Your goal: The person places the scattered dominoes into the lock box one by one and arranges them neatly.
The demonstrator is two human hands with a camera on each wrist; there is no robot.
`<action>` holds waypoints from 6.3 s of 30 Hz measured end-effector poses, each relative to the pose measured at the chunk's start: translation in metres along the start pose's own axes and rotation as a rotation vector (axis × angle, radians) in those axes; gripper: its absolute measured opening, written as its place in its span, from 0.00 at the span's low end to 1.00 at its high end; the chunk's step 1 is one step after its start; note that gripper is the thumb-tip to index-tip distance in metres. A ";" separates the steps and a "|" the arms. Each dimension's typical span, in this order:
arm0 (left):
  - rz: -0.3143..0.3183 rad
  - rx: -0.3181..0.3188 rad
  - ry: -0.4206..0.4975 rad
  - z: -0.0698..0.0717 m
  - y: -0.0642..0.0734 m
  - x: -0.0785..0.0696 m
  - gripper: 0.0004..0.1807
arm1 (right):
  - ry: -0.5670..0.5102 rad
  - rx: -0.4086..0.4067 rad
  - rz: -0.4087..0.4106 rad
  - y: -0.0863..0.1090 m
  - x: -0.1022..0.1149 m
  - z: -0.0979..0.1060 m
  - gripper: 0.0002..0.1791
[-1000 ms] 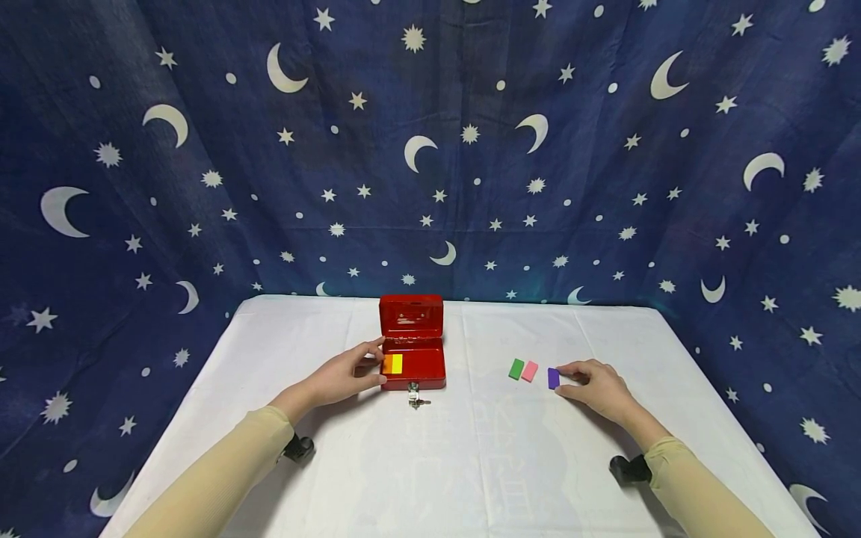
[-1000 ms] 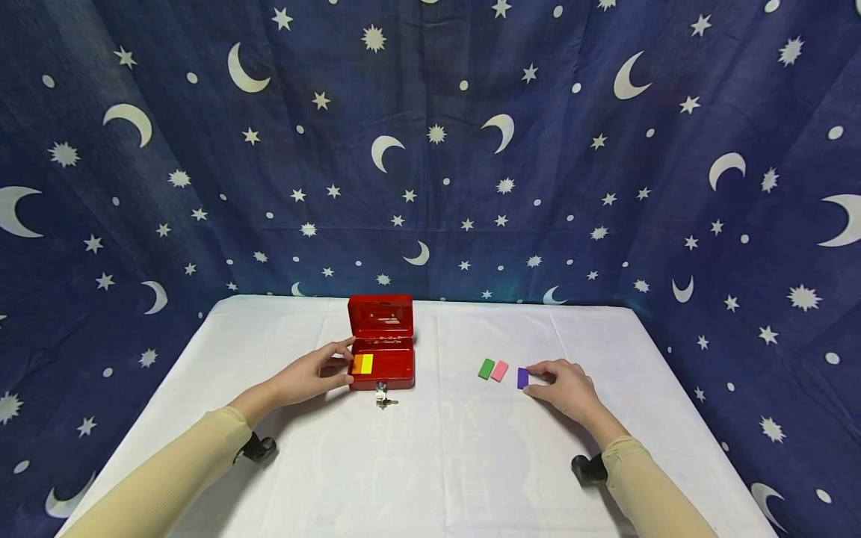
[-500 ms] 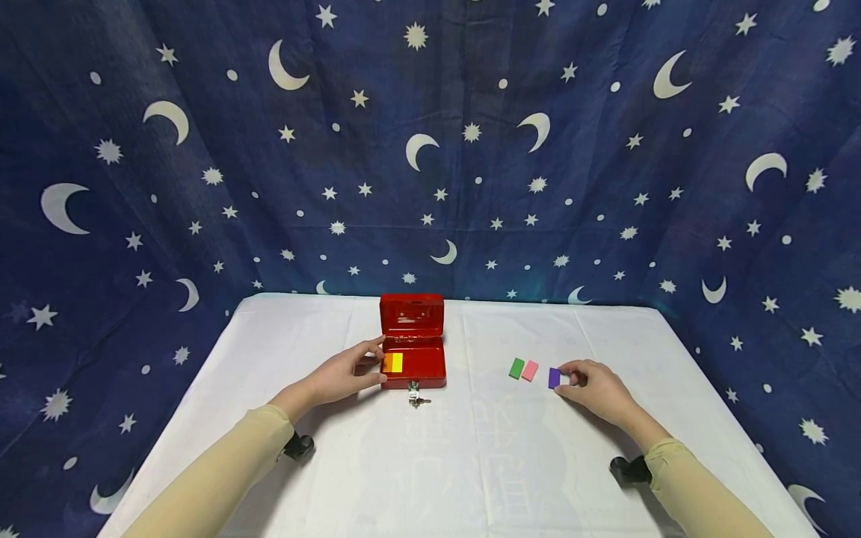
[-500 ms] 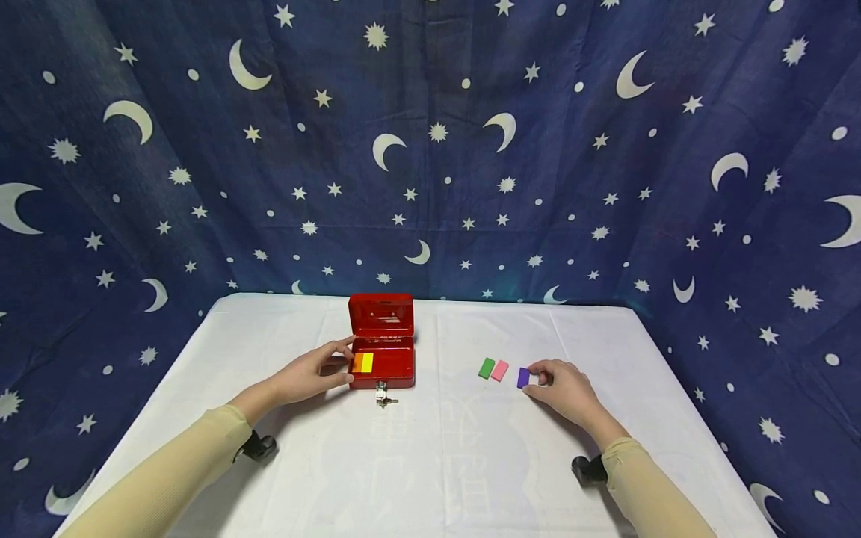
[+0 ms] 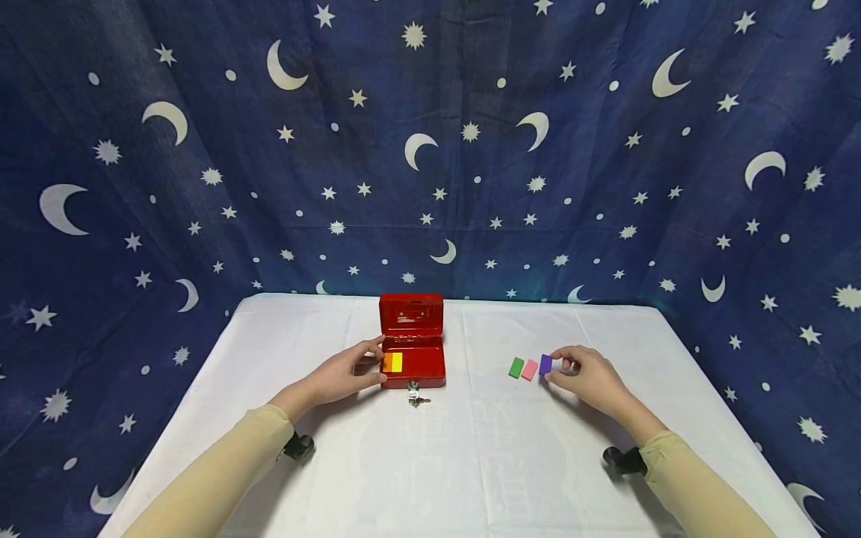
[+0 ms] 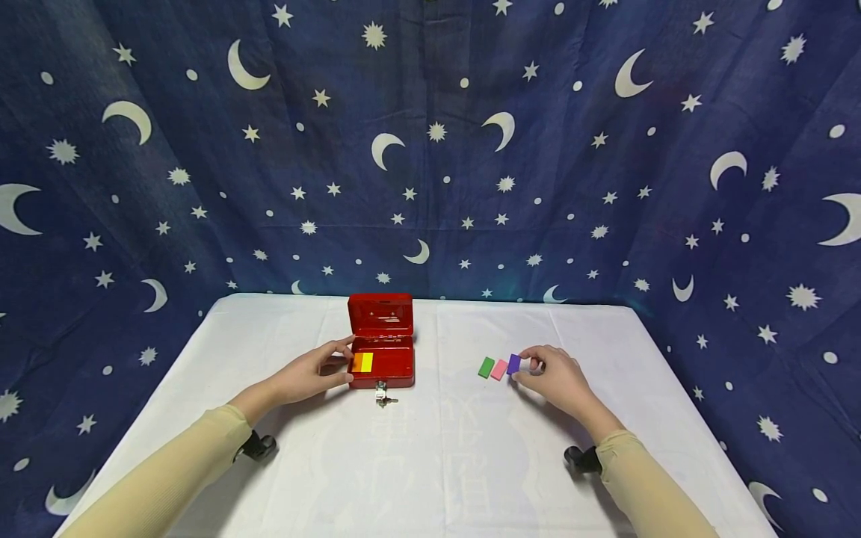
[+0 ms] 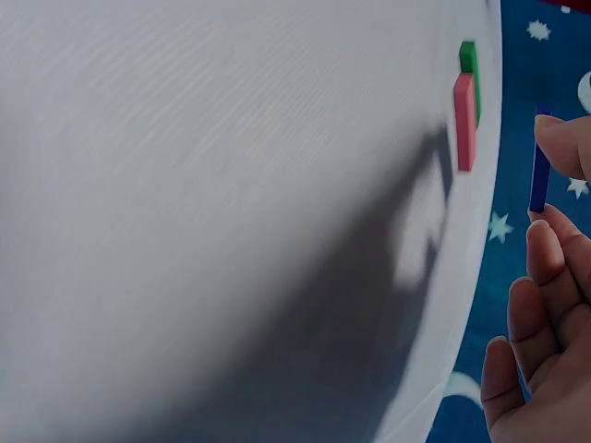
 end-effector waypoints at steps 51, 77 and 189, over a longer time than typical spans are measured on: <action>-0.009 -0.009 -0.005 0.001 0.000 -0.001 0.28 | -0.017 0.110 0.281 -0.034 0.153 -0.071 0.19; -0.009 -0.010 0.007 0.001 0.002 -0.001 0.22 | 0.028 0.148 0.303 -0.058 0.198 -0.102 0.22; -0.005 0.000 0.021 0.001 -0.001 0.001 0.21 | 0.374 0.200 0.315 -0.089 0.232 -0.145 0.23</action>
Point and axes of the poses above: each hand's wrist, its own y-axis away from the middle knuckle, its own z-axis out of the back of the hand, x = y × z, the point moved 9 cm from there along -y, towards the middle knuckle, and after that the axes turned 6 degrees about y, right-handed, at the moved point
